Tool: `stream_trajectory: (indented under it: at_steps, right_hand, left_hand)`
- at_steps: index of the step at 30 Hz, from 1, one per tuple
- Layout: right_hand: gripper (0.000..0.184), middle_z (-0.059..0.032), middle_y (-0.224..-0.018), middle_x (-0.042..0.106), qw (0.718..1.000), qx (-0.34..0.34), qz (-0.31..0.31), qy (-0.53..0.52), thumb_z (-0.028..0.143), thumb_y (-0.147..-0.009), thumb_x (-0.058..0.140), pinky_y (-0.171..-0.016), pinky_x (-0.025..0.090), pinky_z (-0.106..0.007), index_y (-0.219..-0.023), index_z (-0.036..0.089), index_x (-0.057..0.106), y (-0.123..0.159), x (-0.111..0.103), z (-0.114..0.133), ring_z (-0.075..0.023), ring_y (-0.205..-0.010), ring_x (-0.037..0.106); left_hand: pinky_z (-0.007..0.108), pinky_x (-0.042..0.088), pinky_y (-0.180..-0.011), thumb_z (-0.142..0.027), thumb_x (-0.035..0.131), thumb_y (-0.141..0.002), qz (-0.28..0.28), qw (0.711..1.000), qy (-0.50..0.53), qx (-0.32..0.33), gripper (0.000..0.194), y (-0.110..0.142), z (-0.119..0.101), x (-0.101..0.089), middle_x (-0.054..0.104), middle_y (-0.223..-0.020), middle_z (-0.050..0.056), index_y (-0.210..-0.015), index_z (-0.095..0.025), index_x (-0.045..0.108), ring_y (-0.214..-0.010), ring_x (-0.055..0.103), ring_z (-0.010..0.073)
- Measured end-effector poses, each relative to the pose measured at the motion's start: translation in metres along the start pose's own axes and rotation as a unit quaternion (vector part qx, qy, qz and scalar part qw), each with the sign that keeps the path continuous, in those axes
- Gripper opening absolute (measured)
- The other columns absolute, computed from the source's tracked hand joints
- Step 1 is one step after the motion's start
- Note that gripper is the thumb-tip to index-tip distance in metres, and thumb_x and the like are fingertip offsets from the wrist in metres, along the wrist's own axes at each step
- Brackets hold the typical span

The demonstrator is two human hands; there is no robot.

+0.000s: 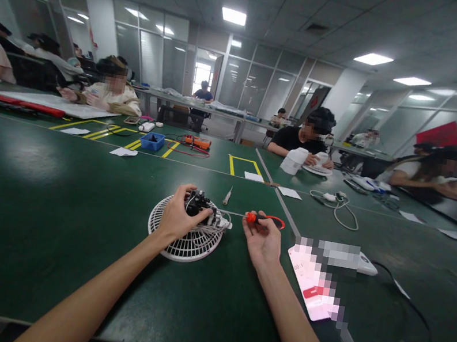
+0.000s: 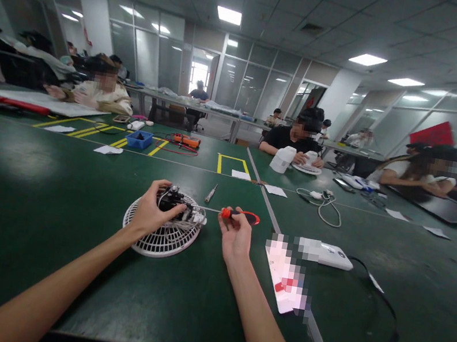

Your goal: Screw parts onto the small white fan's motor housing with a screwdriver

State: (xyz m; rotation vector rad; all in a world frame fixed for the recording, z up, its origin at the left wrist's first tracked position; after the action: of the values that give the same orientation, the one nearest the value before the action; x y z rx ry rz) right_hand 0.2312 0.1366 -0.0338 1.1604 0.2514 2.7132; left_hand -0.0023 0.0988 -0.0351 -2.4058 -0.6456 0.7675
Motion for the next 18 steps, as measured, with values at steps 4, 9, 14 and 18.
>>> stream_trajectory:
  at_steps: [4, 9, 14, 18]
  right_hand:
    - [0.025, 0.0011, -0.076, 0.073, 1.000, 0.000, -0.008, -0.003, 0.006, -0.067, 0.060, -0.072, 0.064, -0.026, -0.086, 0.022, 0.060, 0.0036, 0.0034, 0.0005, -0.0138, -0.075, 0.073]
    - [0.021, 0.0024, -0.070, 0.071, 0.999, -0.032, -0.030, 0.020, 0.008, -0.069, 0.066, -0.068, 0.063, -0.025, -0.085, 0.021, 0.060, 0.0014, 0.0011, -0.0017, -0.0132, -0.067, 0.070]
    - [0.024, 0.0043, -0.066, 0.069, 0.996, -0.071, -0.030, 0.046, 0.016, -0.066, 0.080, -0.062, 0.060, -0.023, -0.080, 0.020, 0.061, -0.0013, -0.0025, -0.0053, -0.0127, -0.061, 0.068]
    - [0.027, 0.0031, -0.066, 0.070, 0.994, -0.083, -0.030, 0.058, 0.021, -0.064, 0.085, -0.060, 0.059, -0.023, -0.078, 0.019, 0.062, -0.0022, -0.0039, -0.0065, -0.0130, -0.060, 0.068]
  left_hand:
    - [0.050, 0.053, -0.100, -0.052, 0.081, -0.076, -0.005, 1.000, 0.007, -0.005, 0.061, -0.0006, 0.0016, 0.0007, 0.067, -0.120, 0.010, -0.122, -0.023, 0.054, -0.111, 0.067, 0.0288]
    - [0.049, 0.053, -0.099, -0.051, 0.082, -0.075, -0.001, 1.000, 0.007, -0.007, 0.062, -0.0009, 0.0021, 0.0009, 0.067, -0.120, 0.009, -0.123, -0.023, 0.054, -0.109, 0.067, 0.0281]
    - [0.049, 0.054, -0.099, -0.054, 0.081, -0.076, -0.003, 1.000, 0.005, -0.005, 0.063, -0.0002, 0.0018, 0.0006, 0.066, -0.121, 0.009, -0.124, -0.024, 0.053, -0.109, 0.067, 0.0281]
    - [0.048, 0.054, -0.097, -0.055, 0.081, -0.075, -0.010, 1.000, 0.004, -0.002, 0.062, -0.0003, 0.0018, 0.0005, 0.067, -0.119, 0.009, -0.123, -0.024, 0.054, -0.106, 0.068, 0.0277]
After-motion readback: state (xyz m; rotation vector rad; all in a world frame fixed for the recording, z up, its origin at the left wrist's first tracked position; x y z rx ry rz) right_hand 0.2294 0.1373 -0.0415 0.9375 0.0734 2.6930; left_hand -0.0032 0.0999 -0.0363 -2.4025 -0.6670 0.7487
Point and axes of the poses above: each hand's wrist, its own y-axis away from the middle knuckle, its own x-axis out of the palm, z = x × y, the point moved 3 cm from there along -y, towards the middle knuckle
